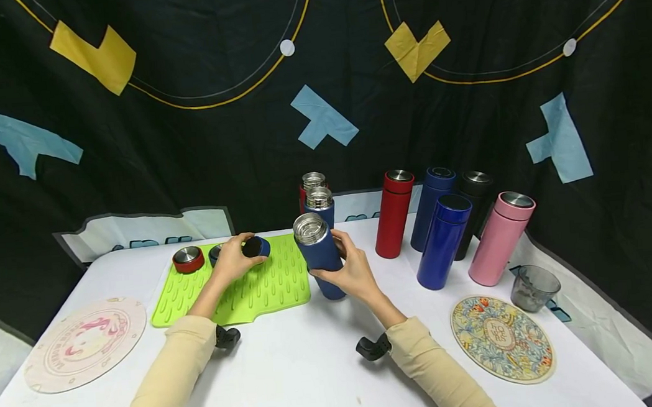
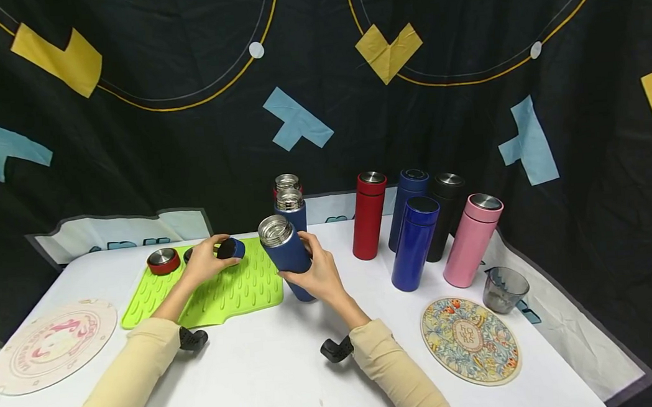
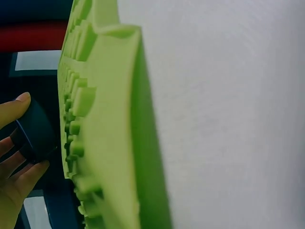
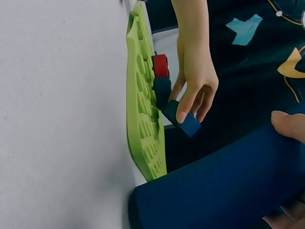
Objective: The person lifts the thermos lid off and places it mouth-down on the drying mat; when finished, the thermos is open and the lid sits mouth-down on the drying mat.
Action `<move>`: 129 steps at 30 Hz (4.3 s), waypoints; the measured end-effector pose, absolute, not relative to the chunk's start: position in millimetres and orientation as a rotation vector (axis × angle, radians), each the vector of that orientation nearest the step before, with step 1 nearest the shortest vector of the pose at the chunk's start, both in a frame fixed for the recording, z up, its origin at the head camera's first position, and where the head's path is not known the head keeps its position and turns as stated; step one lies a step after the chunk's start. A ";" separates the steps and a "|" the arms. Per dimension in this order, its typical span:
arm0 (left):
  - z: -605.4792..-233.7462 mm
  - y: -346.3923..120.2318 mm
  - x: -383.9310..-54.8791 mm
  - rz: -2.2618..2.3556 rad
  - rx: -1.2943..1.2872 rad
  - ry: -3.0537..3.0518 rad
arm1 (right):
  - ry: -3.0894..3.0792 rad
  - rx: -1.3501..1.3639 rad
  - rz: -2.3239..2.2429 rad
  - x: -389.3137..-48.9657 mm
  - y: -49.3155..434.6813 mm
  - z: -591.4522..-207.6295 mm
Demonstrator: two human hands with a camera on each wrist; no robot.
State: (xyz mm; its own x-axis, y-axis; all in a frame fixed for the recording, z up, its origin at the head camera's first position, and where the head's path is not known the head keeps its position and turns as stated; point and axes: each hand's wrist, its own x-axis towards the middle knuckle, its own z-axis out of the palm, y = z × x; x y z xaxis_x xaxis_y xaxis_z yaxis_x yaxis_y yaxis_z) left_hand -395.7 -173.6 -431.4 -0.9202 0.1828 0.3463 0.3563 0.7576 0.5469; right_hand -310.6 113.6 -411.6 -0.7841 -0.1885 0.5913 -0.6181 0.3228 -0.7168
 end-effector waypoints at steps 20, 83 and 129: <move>-431.4 -164.2 -404.6 -0.861 -0.238 -2.799 | -2.050 0.529 1.639 -294.5 99.4 -402.1; -408.5 -168.9 -340.2 -0.845 -0.498 -2.731 | -2.153 0.467 1.577 -298.0 137.8 -423.9; -428.3 -256.8 -271.5 -0.848 -0.531 -2.970 | -2.015 -0.089 1.459 -369.3 203.7 -412.6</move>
State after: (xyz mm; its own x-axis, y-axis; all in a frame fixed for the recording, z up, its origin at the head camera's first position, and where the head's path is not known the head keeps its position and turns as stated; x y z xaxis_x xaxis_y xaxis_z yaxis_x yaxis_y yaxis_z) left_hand -271.5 -256.8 -428.3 -0.9426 0.3189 0.0993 0.3232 0.7962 0.5115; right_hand -369.3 203.7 -412.6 -0.7926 0.4076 0.4535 -0.3036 0.3811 -0.8733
